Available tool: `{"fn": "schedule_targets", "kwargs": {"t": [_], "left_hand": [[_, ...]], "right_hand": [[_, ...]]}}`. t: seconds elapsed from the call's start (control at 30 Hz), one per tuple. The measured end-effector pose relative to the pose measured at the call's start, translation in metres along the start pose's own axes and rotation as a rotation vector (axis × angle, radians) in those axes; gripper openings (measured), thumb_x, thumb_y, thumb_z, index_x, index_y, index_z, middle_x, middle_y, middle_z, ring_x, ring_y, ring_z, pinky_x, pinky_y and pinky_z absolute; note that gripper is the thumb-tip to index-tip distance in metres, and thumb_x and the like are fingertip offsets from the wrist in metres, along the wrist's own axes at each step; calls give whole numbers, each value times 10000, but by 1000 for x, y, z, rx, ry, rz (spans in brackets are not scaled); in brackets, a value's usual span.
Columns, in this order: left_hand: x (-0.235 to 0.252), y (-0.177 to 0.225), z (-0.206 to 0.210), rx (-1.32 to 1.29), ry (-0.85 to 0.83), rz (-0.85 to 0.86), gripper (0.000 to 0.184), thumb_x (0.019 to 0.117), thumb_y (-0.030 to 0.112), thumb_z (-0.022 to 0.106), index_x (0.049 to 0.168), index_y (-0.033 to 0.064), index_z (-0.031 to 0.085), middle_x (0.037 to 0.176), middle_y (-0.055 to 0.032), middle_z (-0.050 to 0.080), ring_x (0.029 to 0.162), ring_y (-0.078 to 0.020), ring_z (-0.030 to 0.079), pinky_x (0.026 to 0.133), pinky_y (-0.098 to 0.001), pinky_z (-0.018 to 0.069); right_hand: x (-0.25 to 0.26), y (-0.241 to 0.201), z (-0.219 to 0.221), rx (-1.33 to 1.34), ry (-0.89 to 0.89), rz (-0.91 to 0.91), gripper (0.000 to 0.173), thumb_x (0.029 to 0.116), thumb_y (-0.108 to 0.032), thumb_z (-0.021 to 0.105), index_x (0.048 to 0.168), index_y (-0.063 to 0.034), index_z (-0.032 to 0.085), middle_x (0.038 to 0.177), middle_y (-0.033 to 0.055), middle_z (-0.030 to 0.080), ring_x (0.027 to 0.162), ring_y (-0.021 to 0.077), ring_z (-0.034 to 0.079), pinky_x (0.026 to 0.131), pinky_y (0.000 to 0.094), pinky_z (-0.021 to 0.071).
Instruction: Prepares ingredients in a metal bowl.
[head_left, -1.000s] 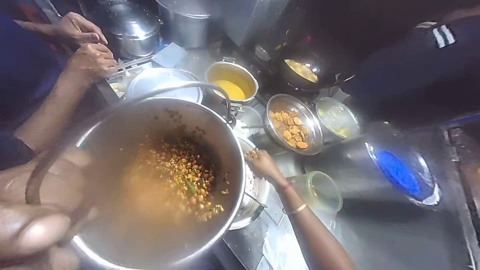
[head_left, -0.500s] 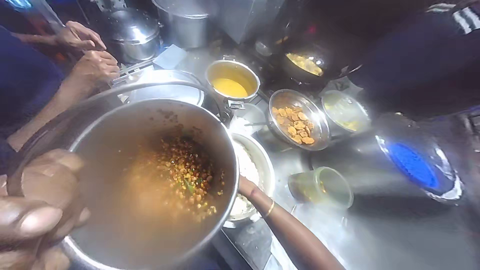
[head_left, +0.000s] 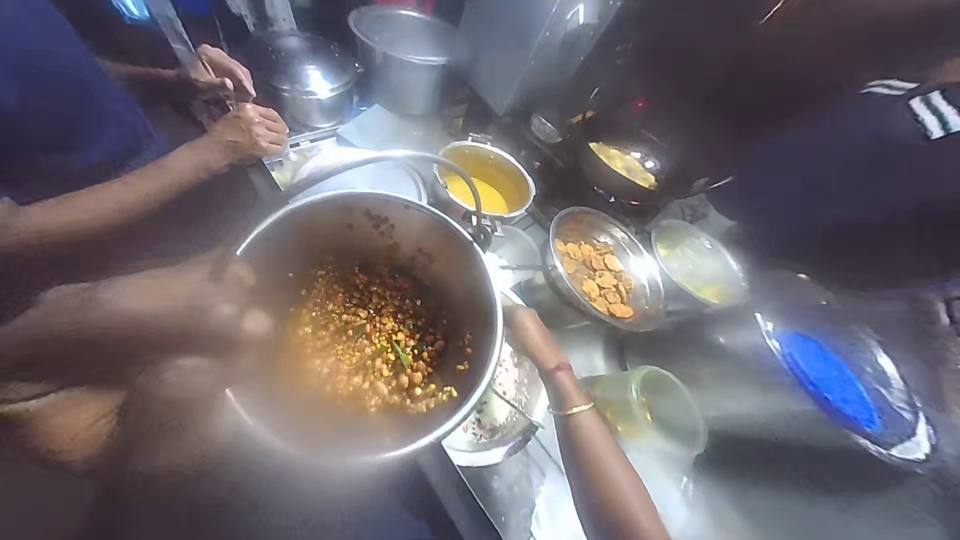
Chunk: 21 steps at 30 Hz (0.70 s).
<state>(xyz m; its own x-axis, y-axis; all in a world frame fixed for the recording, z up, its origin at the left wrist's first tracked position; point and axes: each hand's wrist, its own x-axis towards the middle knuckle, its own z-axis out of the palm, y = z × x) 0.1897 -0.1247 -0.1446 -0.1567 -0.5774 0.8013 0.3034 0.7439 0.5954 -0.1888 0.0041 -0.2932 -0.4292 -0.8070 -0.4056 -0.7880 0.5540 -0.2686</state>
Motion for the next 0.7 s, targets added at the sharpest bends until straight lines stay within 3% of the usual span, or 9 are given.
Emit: {"fn": "schedule_targets", "kwargs": {"t": [0.1,0.2,0.27,0.33,0.37,0.47,0.57,0.63,0.7], "left_hand": [[0,-6,1,-6,3,36,98,959,311,672,896,240,645,726,132,598,668,-6,569,836,-251,524],[3,-5,1,8,-34,44,134,955,362,673,884,254,638,705,143,579,640,4,549,761,-223,508],[3,4,4,32,-26,-72,151,917,348,717,814,271,639,677,152,580,619,18,543,732,-185,497],[5,14,6,64,-27,-204,185,885,312,734,731,274,640,625,160,553,590,40,509,714,-142,464],[5,13,5,58,-31,-205,174,888,308,731,738,274,649,633,158,557,595,40,513,714,-143,469],[1,0,5,-15,16,-28,131,924,302,703,827,254,629,680,130,566,614,-5,527,699,-211,484],[1,3,2,-12,-36,-86,72,932,325,701,870,292,684,706,172,608,634,45,552,727,-155,497],[2,4,2,-10,-74,-58,69,963,347,667,938,293,703,746,183,626,657,54,559,763,-160,498],[4,2,4,-19,-58,16,100,976,365,653,947,281,701,747,179,630,645,44,559,728,-180,511]], "right_hand": [[-1,-11,-2,24,249,8,246,972,-32,561,1150,-27,731,1115,221,717,1060,379,698,952,554,546],[-4,-26,21,174,498,-102,297,1044,-101,495,1235,1,697,1152,230,707,1090,356,695,985,507,544],[-17,-38,41,208,296,-155,339,1029,-81,520,1325,30,641,1283,276,659,1224,426,626,1075,559,471],[-25,-46,45,60,-215,-45,538,1022,-108,580,1546,-98,461,1545,251,462,1406,513,430,1127,710,326],[-20,-42,49,26,-290,-1,568,1005,-122,604,1551,-116,450,1540,247,467,1409,506,425,1115,721,331],[-22,-22,20,132,56,-52,350,954,-21,571,1278,-79,691,1203,198,702,1097,365,683,970,566,530],[-53,-18,-52,361,522,-255,147,921,-24,599,906,61,719,796,152,682,736,228,647,727,432,544],[-74,-23,-98,728,651,-557,192,898,-165,588,716,-139,643,617,-109,558,564,-26,510,543,179,447],[-105,-52,-140,1017,548,-783,211,904,-241,619,698,-265,660,585,-165,550,504,-54,478,470,149,401]]}}
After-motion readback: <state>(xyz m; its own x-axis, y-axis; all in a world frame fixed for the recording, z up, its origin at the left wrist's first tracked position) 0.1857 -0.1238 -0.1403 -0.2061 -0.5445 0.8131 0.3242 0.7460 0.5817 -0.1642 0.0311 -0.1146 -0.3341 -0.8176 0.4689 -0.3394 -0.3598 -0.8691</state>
